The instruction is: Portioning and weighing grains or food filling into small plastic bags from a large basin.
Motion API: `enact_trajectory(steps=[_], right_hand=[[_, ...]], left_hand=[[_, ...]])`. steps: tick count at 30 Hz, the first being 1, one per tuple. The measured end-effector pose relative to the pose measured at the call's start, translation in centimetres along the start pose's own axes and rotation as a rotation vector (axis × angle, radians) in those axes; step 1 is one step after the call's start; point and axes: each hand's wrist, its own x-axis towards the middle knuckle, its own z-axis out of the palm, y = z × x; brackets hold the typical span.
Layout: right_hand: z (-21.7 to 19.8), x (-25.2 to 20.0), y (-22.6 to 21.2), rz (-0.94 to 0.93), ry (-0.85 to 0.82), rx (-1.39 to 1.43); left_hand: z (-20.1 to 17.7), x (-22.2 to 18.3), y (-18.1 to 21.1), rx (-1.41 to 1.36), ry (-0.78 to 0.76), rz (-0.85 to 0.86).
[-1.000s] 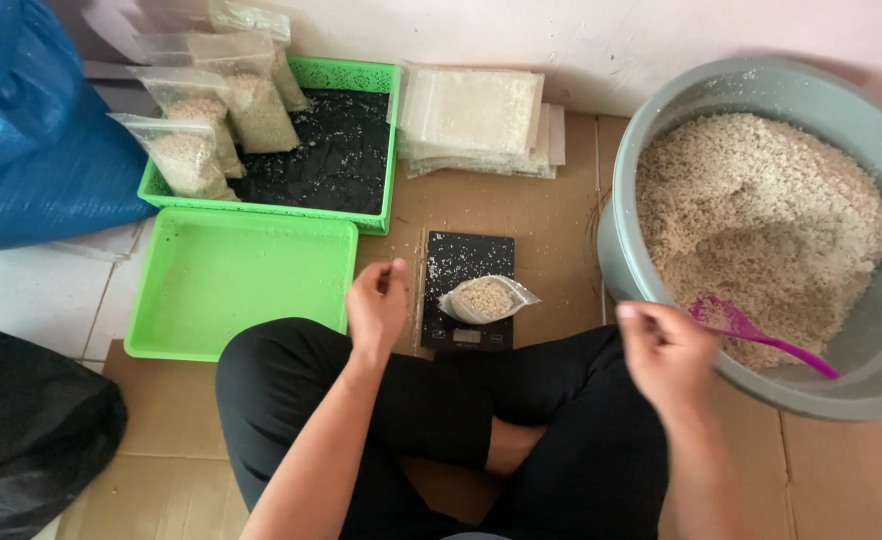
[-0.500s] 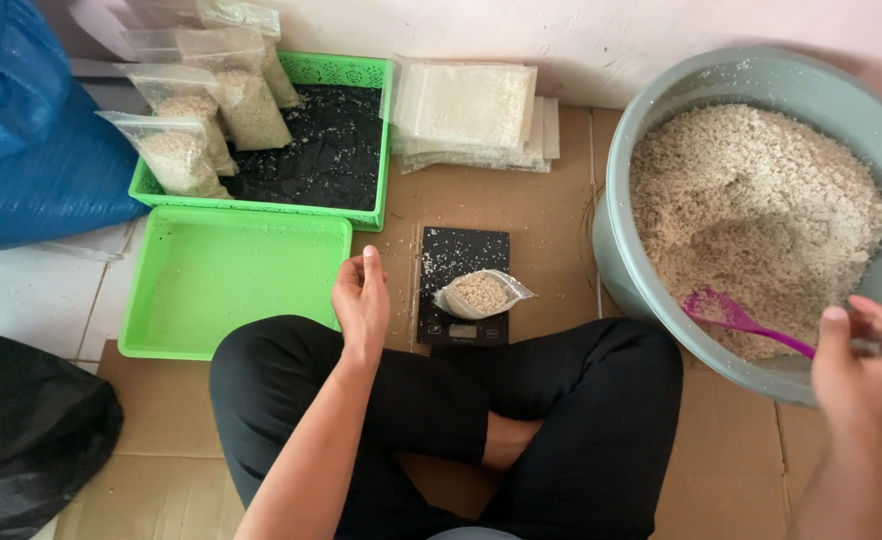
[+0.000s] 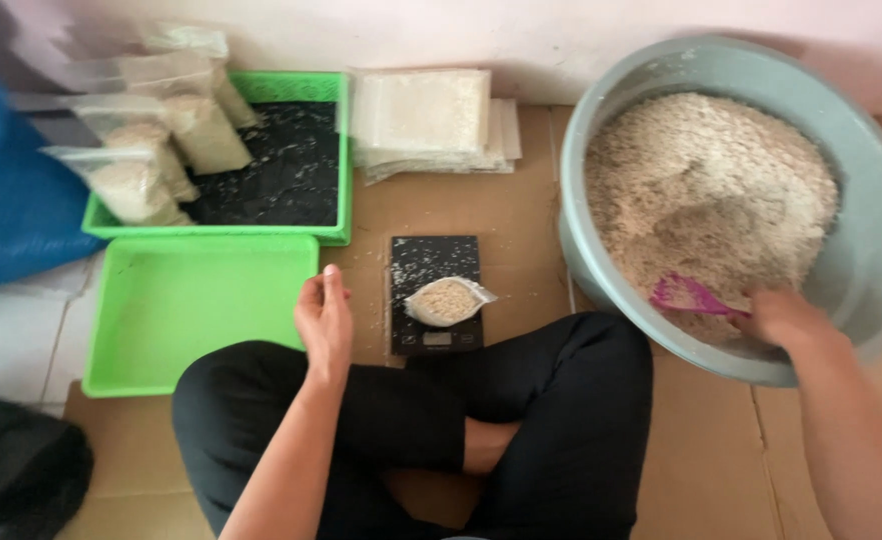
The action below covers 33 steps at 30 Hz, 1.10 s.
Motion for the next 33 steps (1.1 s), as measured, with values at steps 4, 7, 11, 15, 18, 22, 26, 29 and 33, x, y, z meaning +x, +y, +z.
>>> enact_trajectory(steps=[4,7,11,15,18,22,26,29,33], right_hand=[[1.9,1.9,0.2,-0.176,0.045,0.123],[1.3,0.4,-1.4,-0.154,0.073,0.019],[2.4,0.5,-1.4,-0.095,0.116,0.239],[1.2,0.5,-1.3,-0.041,0.158,0.254],[-0.3,-1.8,-3.0,-0.022,0.270,0.371],[-0.8,-1.9,-5.7,-0.044,0.315,0.223],[-1.8,-2.3,-6.3,-0.171,0.157,0.324],[-2.7,-4.4,-5.4,-0.213,0.142,0.359],[-1.4,-4.3,-2.0,-0.204,0.139,0.427]], left_hand=[[0.2,0.8,-1.7,0.020,0.002,0.096],[0.3,0.8,-2.0,0.003,-0.016,0.094],[0.1,-0.1,-1.2,-0.075,-0.017,0.168],[-0.1,-0.3,-0.8,-0.070,-0.005,0.138],[0.0,0.3,-1.4,-0.054,-0.023,0.155],[0.0,-0.3,-0.9,-0.051,-0.025,0.173],[-0.2,-1.1,0.0,-0.090,-0.042,0.192],[-0.1,-1.5,0.4,-0.094,-0.056,0.195],[0.1,-2.0,1.2,-0.104,-0.098,0.279]])
